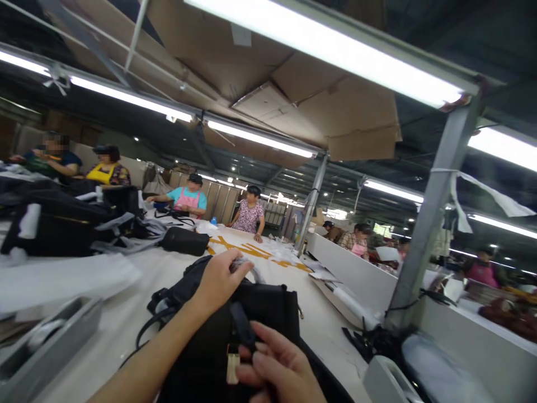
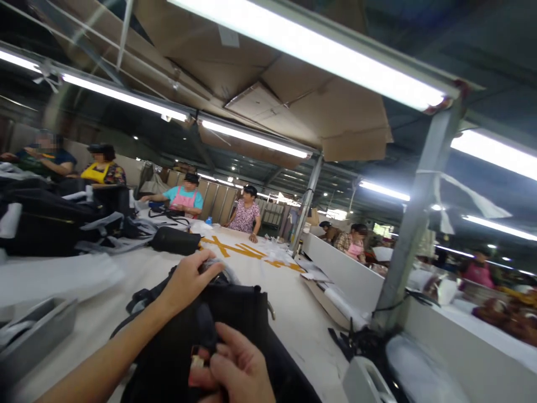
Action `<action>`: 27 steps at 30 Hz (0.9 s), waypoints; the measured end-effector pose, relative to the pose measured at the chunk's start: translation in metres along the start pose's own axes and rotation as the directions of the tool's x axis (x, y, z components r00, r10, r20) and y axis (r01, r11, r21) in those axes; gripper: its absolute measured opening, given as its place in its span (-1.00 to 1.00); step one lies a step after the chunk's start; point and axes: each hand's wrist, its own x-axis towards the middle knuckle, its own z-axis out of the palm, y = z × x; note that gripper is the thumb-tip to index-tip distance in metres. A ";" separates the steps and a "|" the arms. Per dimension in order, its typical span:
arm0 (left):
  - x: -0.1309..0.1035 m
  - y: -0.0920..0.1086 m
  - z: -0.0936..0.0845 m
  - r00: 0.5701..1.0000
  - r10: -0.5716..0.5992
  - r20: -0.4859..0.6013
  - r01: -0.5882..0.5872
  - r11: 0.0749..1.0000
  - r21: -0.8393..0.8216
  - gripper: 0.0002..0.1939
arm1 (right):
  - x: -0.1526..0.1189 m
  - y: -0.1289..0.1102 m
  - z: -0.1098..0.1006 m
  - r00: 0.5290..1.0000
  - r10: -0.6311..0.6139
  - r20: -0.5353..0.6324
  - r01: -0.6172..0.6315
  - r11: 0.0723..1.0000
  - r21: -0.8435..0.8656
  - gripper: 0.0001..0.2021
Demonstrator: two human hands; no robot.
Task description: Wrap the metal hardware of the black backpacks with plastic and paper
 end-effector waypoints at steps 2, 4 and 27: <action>0.002 0.005 -0.010 1.000 0.006 0.007 -0.006 0.999 0.046 -0.77 | 0.008 0.003 0.015 0.993 -0.021 -0.114 0.027 0.998 0.051 -0.36; 0.004 0.012 -0.018 0.999 0.016 0.031 -0.020 0.994 0.110 -0.77 | 0.014 -0.003 0.025 0.979 -0.055 -0.198 0.075 0.992 0.097 -0.43; -0.019 0.011 0.007 0.970 0.220 -0.106 -0.181 0.939 0.294 -0.77 | 0.071 -0.011 0.013 0.976 -0.142 0.165 0.148 0.989 -0.027 -0.54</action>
